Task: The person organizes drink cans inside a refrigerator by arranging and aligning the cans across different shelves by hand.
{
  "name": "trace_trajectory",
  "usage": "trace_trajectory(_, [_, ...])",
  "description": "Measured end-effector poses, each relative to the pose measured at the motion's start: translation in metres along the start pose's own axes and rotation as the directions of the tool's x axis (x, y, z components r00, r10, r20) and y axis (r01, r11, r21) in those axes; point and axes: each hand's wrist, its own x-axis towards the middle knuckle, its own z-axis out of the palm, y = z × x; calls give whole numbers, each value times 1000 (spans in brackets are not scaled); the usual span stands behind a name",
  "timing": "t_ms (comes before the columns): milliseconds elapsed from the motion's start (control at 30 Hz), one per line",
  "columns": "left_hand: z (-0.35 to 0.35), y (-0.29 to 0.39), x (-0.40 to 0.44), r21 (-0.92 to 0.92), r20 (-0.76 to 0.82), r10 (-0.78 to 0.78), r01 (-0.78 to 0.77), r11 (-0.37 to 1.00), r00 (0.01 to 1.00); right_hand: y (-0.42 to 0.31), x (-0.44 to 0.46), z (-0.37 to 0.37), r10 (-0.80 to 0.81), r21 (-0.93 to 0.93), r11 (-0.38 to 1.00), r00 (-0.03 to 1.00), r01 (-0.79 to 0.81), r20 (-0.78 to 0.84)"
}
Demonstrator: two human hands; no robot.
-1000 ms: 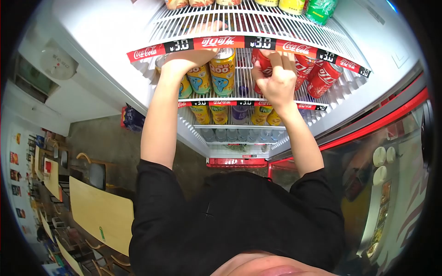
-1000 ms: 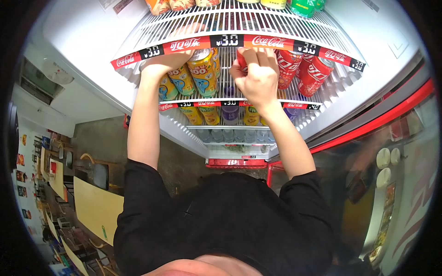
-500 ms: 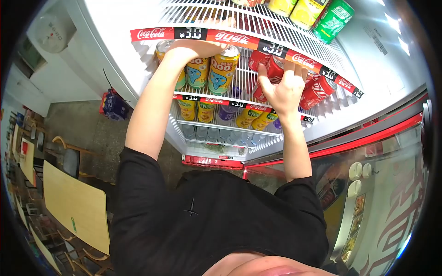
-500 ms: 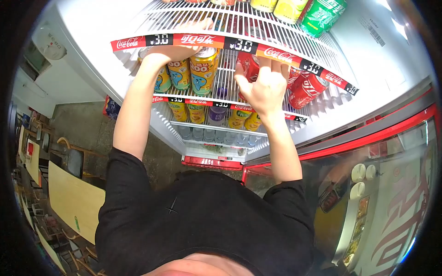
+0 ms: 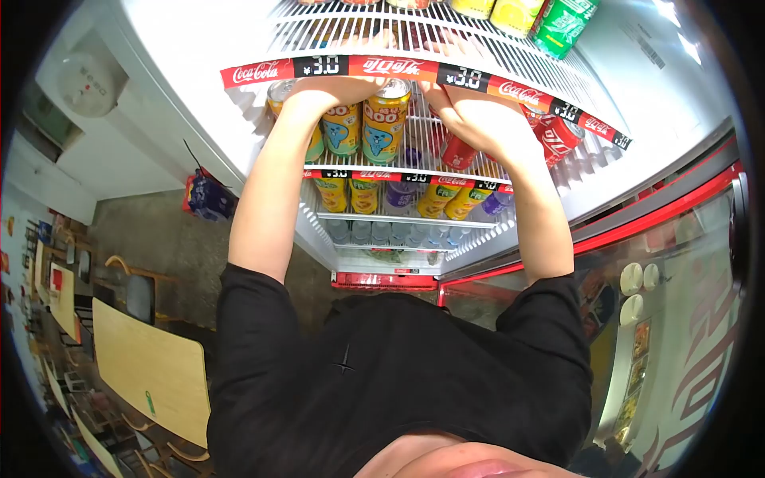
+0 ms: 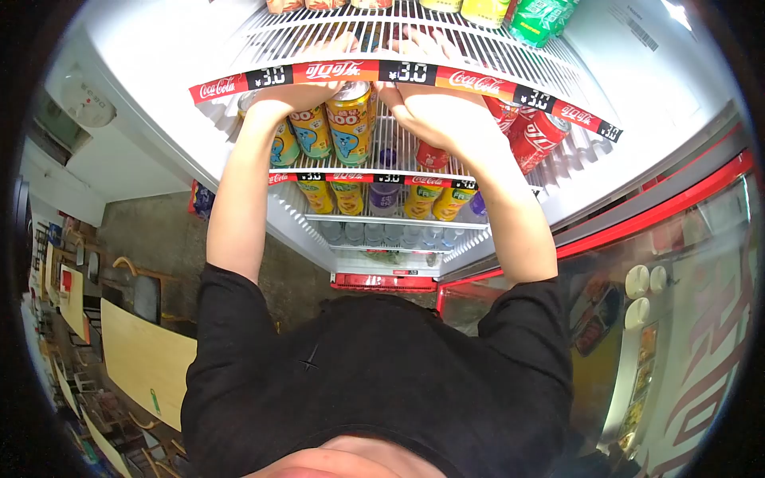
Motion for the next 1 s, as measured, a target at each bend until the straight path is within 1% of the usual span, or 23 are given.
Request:
trace_trajectory(67, [5,-4,0,9,-74,38,-37,999,997,4,3,7,-44,-47,998,998,42,-48])
trace_trajectory(100, [-9,9,-4,45,-83,72,-68,997,994,7,4,15,-20,-35,999,999,18,-41])
trace_trajectory(133, [-17,16,-5,82,-92,107,-99,992,990,7,4,14,5,-16,1000,1000,-5,-12])
trace_trajectory(233, [-11,12,-7,96,-139,123,-111,989,983,8,5,8,66,34,997,994,-69,87])
trace_trajectory(267, [-11,13,-6,51,-89,72,-68,996,993,8,6,5,71,58,995,990,-78,125])
trace_trajectory(300, [-21,21,-7,25,-3,13,-13,1000,1000,8,8,3,67,77,994,985,-80,158])
trace_trajectory(367, [-43,38,-6,-6,166,-97,100,995,981,13,15,2,42,116,991,980,-65,195])
trace_trajectory(400, [-39,35,-6,18,114,-60,58,998,992,15,18,3,21,136,989,979,-49,201])
trace_trajectory(500, [-38,32,-7,106,115,-3,-9,994,993,23,27,11,-42,187,982,985,10,168])
trace_trajectory(533, [-37,33,-8,109,95,-14,3,994,995,26,30,13,-67,196,980,988,38,142])
trace_trajectory(567, [-27,23,-5,115,-1,55,-55,992,998,29,34,17,-94,200,977,989,70,113])
trace_trajectory(633, [6,-10,0,137,-186,192,-168,976,964,34,39,23,-137,208,970,989,123,57])
trace_trajectory(700, [10,-16,2,269,-182,242,-189,945,953,39,44,32,-170,207,964,985,166,3])
trace_trajectory(733, [12,-18,3,333,-179,267,-197,922,947,42,46,38,-183,208,960,983,186,-31])
trace_trajectory(767, [14,-20,3,337,-197,285,-208,918,938,44,48,46,-195,206,957,978,205,-71])
trace_trajectory(800, [11,-16,2,341,-215,303,-219,914,928,42,45,60,-207,246,934,955,257,-212])
trace_trajectory(867, [2,-10,0,233,-240,288,-233,944,927,50,42,69,-206,96,969,959,228,-192])
trace_trajectory(900, [11,-18,3,289,-310,364,-277,916,878,49,42,67,-207,21,977,961,214,-181])
trace_trajectory(933, [19,-23,9,347,-369,438,-316,883,820,51,43,65,-205,4,978,962,209,-183])
trace_trajectory(1000, [25,-30,10,305,-335,405,-309,901,851,51,43,64,-197,15,979,963,203,-184])
